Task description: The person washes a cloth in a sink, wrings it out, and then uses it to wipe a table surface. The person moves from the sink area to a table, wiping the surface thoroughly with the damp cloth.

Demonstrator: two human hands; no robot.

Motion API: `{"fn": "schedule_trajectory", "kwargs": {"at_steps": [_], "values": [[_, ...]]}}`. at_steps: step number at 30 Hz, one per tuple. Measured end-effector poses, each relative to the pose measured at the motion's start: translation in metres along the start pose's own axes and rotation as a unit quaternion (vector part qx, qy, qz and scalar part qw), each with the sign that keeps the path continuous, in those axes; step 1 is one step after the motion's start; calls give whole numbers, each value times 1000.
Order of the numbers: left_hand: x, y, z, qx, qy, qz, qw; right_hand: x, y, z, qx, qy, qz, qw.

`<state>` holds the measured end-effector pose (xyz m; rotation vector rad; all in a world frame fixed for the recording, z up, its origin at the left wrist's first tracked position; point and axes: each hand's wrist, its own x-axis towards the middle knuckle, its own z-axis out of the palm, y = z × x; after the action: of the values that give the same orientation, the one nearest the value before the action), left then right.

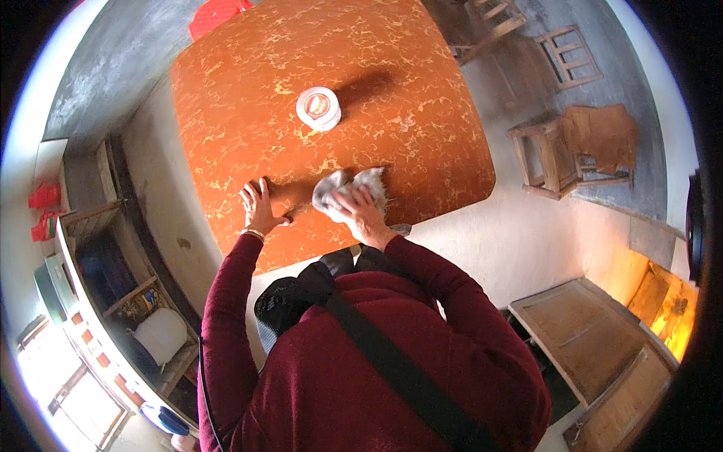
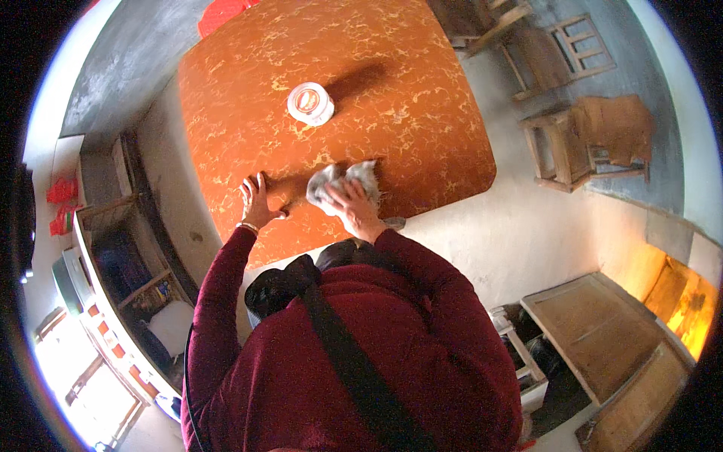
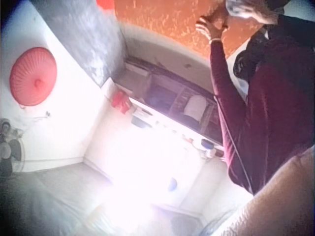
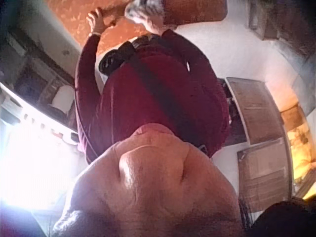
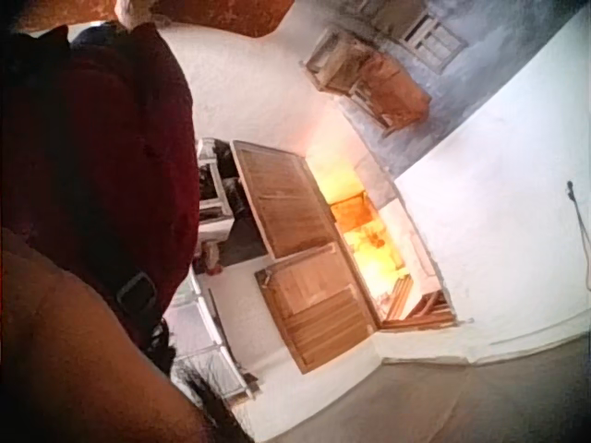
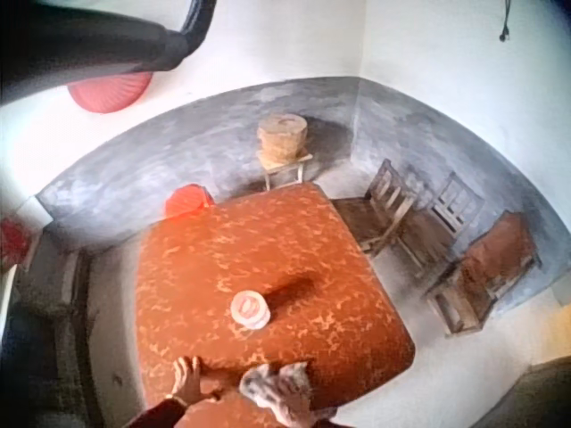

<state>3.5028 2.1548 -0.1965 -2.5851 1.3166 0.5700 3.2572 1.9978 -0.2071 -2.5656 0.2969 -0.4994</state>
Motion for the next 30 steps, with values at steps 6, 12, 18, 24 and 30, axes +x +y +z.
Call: {"fn": "schedule_trajectory", "kwargs": {"at_steps": [6,12,18,24,30], "values": [[-5,-2,1,-16,24,-7,1000,44,91,-82,-77,-17,45,996],[-1,2,-1,-9,-14,-12,1000,82,260,-91,-257,97,373,886],[-3,0,0,-28,-17,-26,999,98,119,-32,-22,47,199,979],[0,-2,5,-10,3,-20,1000,15,28,-17,44,-145,-49,987],[-5,-3,7,-28,-1,-26,999,64,142,-120,-5,38,261,965]]}}
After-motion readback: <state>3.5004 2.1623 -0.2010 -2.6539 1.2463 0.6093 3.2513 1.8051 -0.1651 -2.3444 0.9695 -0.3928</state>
